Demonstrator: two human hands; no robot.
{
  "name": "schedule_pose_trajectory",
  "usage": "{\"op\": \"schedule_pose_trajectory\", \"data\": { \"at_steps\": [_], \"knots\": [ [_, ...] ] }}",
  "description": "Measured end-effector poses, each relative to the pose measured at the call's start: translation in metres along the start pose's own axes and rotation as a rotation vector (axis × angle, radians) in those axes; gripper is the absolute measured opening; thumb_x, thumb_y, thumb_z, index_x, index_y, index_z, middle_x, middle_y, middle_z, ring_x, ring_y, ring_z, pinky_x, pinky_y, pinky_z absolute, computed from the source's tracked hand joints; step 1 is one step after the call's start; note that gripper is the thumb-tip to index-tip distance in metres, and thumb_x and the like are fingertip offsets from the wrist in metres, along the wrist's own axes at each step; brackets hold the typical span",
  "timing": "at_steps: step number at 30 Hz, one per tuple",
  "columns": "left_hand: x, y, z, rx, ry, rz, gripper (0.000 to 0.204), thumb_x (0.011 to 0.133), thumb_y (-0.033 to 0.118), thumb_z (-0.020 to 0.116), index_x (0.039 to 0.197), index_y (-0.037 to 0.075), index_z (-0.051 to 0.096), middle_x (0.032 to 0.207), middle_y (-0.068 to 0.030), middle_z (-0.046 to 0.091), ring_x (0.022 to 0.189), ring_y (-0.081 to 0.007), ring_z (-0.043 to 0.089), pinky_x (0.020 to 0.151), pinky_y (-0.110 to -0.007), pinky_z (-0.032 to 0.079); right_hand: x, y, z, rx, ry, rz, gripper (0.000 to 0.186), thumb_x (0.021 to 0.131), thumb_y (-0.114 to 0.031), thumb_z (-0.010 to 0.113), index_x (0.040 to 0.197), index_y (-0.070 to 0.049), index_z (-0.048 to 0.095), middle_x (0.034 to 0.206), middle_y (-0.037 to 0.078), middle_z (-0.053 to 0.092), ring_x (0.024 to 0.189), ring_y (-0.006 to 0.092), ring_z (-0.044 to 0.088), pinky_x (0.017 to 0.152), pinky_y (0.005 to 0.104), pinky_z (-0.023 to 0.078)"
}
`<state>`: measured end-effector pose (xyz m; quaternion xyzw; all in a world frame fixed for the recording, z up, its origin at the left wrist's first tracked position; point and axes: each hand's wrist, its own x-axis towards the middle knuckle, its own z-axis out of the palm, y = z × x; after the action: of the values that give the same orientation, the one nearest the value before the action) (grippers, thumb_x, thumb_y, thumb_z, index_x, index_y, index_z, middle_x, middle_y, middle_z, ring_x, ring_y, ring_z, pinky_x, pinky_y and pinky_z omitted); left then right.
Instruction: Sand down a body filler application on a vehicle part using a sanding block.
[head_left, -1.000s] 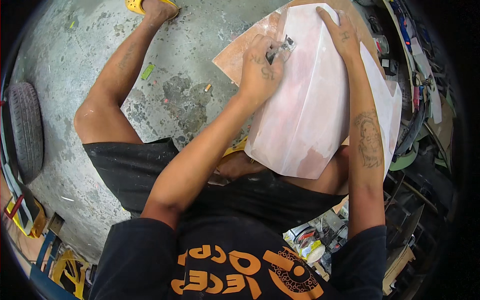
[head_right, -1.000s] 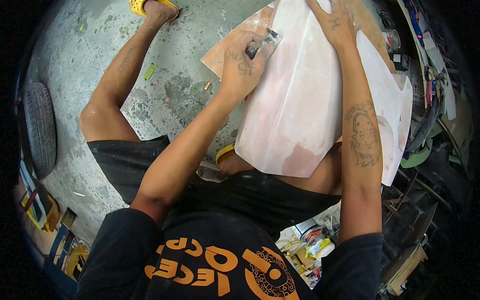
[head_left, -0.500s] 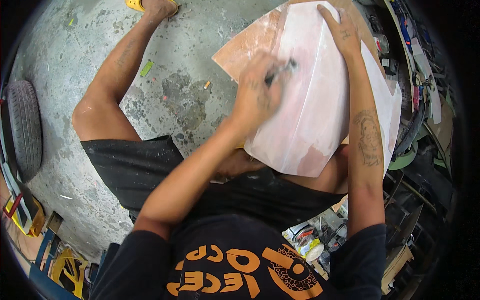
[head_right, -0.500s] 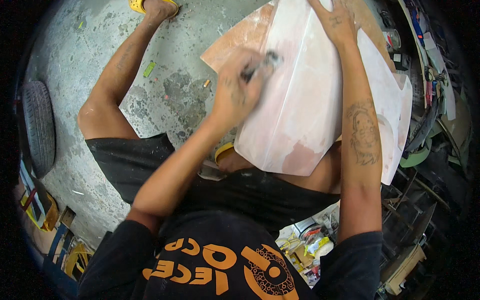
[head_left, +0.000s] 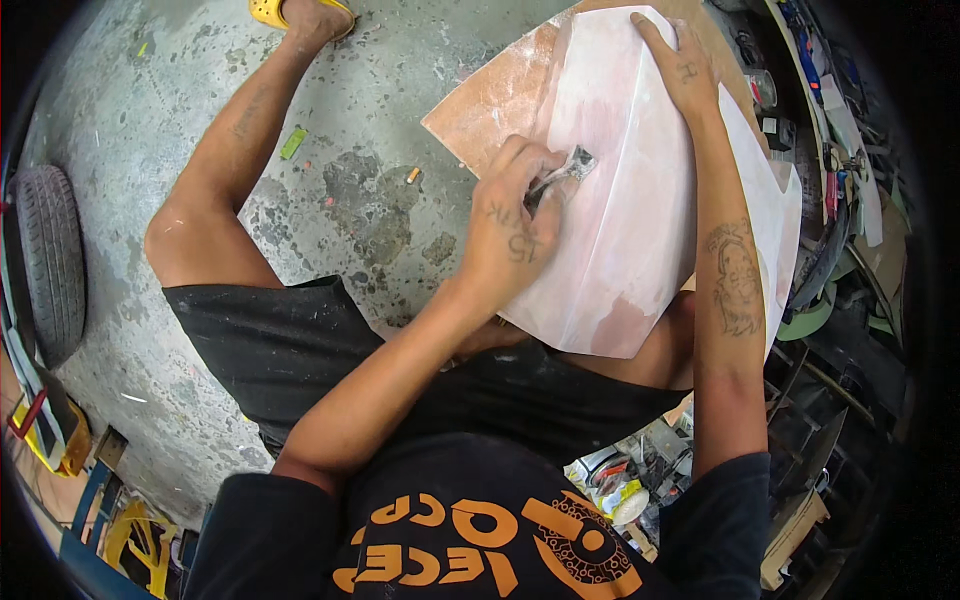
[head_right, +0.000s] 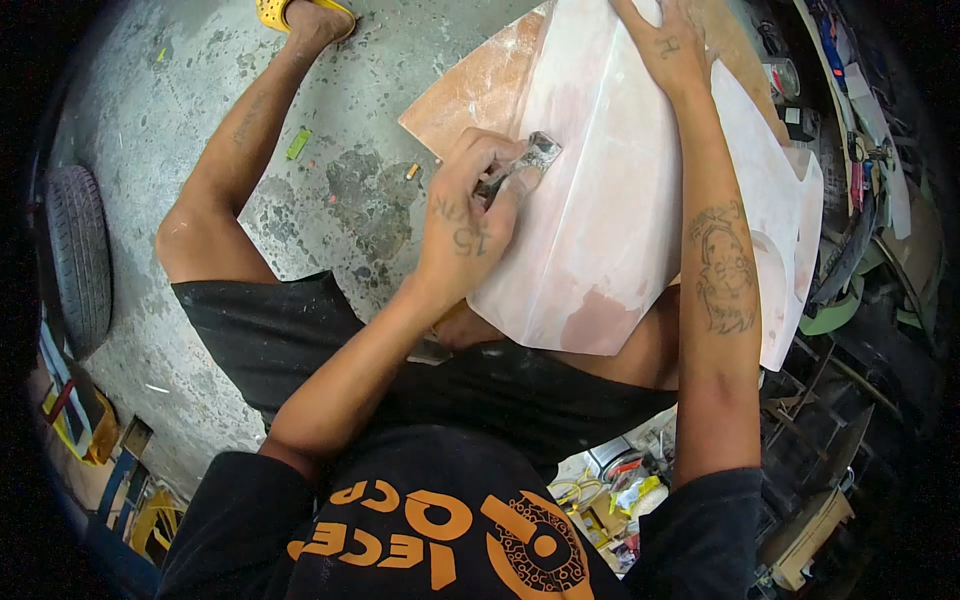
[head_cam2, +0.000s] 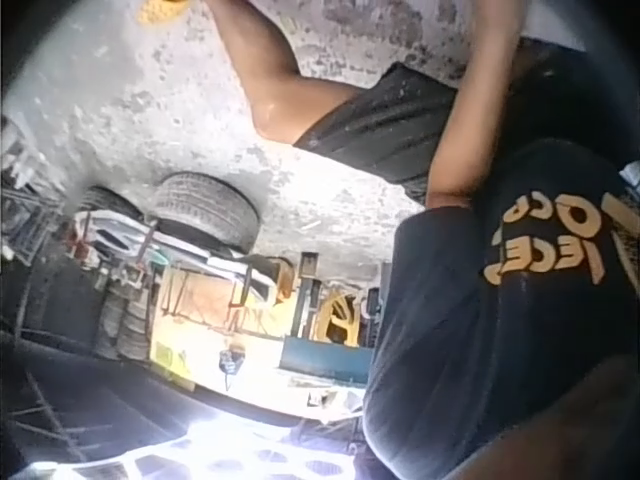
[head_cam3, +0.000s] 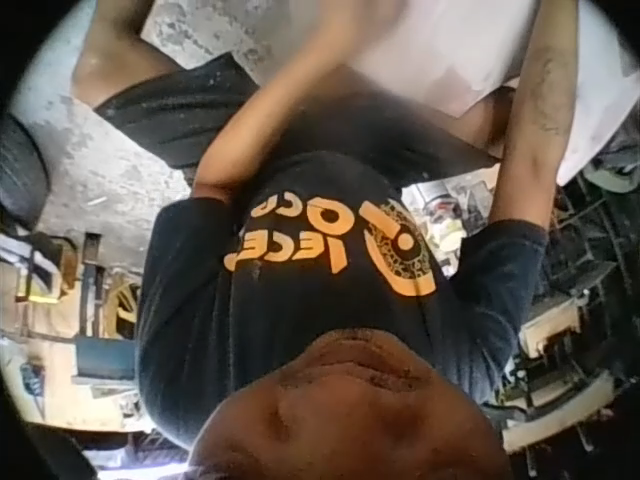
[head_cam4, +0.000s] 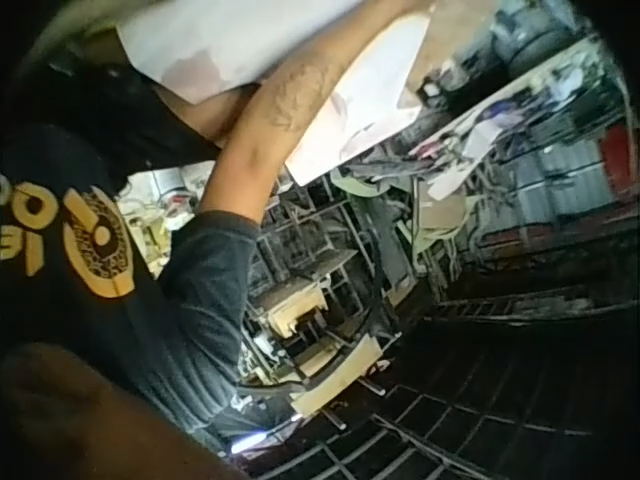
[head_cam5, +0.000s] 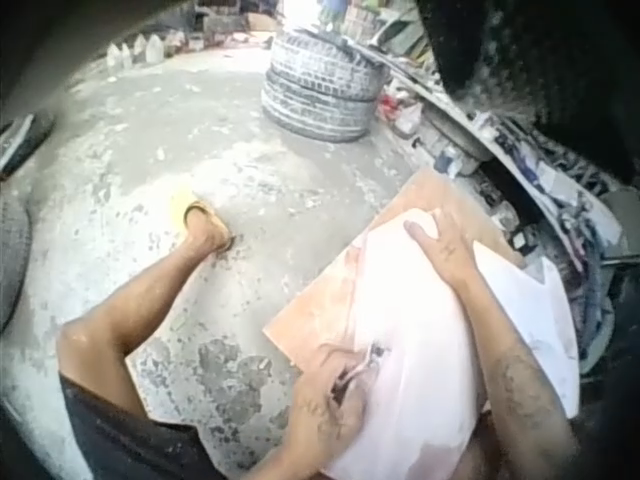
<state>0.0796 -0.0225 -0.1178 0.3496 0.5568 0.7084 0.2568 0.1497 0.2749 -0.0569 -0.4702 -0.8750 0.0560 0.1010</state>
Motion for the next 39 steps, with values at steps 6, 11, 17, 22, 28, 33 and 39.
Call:
{"op": "schedule_pose_trajectory", "data": {
  "at_steps": [6,11,17,22,28,33,39],
  "knots": [
    [0.014,0.001,-0.005,0.090,0.019,-0.018,0.015,0.091,0.007,0.072,0.102,-0.002,0.067,0.094,-0.0143,0.065,0.079,-0.0215,0.061,0.071,-0.032,0.047,-0.011,-0.015,0.006,-0.069,0.187,0.018,0.079,0.095,-0.059,0.063,0.141,0.005,0.055,0.148,0.029,0.052,0.141,0.0420,0.046,0.118,0.0470,0.033],
    [0.036,-0.020,-0.008,0.099,0.038,0.081,0.014,0.091,0.008,0.073,0.101,0.000,0.067,0.093,-0.0124,0.065,0.076,-0.0196,0.057,0.069,-0.033,0.045,-0.002,-0.024,0.001,0.031,0.078,-0.033,0.076,0.094,-0.058,0.065,0.137,0.004,0.058,0.144,0.029,0.055,0.139,0.0418,0.048,0.117,0.0473,0.035],
    [0.010,-0.001,0.000,0.045,0.010,0.027,0.016,0.090,0.011,0.076,0.099,0.002,0.067,0.086,-0.0064,0.060,0.073,-0.0162,0.051,0.065,-0.030,0.040,-0.008,0.002,0.009,-0.031,0.135,-0.040,0.072,0.093,-0.057,0.066,0.133,0.003,0.061,0.138,0.029,0.059,0.135,0.0421,0.052,0.114,0.0476,0.038],
    [0.056,-0.024,-0.004,0.017,0.002,0.081,0.010,0.091,0.007,0.070,0.098,0.001,0.067,0.084,-0.0090,0.060,0.072,-0.0171,0.052,0.063,-0.031,0.042,-0.003,-0.017,0.004,-0.045,0.161,-0.003,0.075,0.092,-0.058,0.067,0.135,0.003,0.060,0.140,0.028,0.058,0.136,0.0414,0.051,0.115,0.0476,0.037],
    [0.013,0.002,0.006,0.027,0.003,0.142,0.014,0.093,0.012,0.074,0.099,0.002,0.067,0.088,-0.0068,0.063,0.075,-0.0128,0.052,0.064,-0.029,0.042,-0.003,0.005,0.006,-0.049,0.100,-0.002,0.082,0.092,-0.062,0.064,0.140,0.004,0.057,0.145,0.028,0.056,0.139,0.0421,0.048,0.116,0.0493,0.036],
    [0.062,-0.020,0.005,0.048,0.058,0.081,0.015,0.090,0.010,0.076,0.099,0.003,0.067,0.091,-0.0062,0.063,0.077,-0.0123,0.051,0.065,-0.030,0.041,-0.004,-0.025,0.010,-0.034,0.107,0.039,0.079,0.092,-0.062,0.066,0.141,0.000,0.057,0.144,0.028,0.056,0.140,0.0417,0.048,0.116,0.0516,0.035],
    [0.035,-0.003,0.003,0.034,0.006,0.120,0.016,0.092,0.012,0.075,0.099,0.003,0.065,0.080,-0.0026,0.057,0.072,-0.0125,0.047,0.063,-0.029,0.039,-0.009,-0.026,-0.013,-0.026,-0.005,-0.018,0.080,0.092,-0.063,0.064,0.141,0.000,0.057,0.145,0.027,0.056,0.140,0.0420,0.047,0.118,0.0515,0.033]
  ]
}}
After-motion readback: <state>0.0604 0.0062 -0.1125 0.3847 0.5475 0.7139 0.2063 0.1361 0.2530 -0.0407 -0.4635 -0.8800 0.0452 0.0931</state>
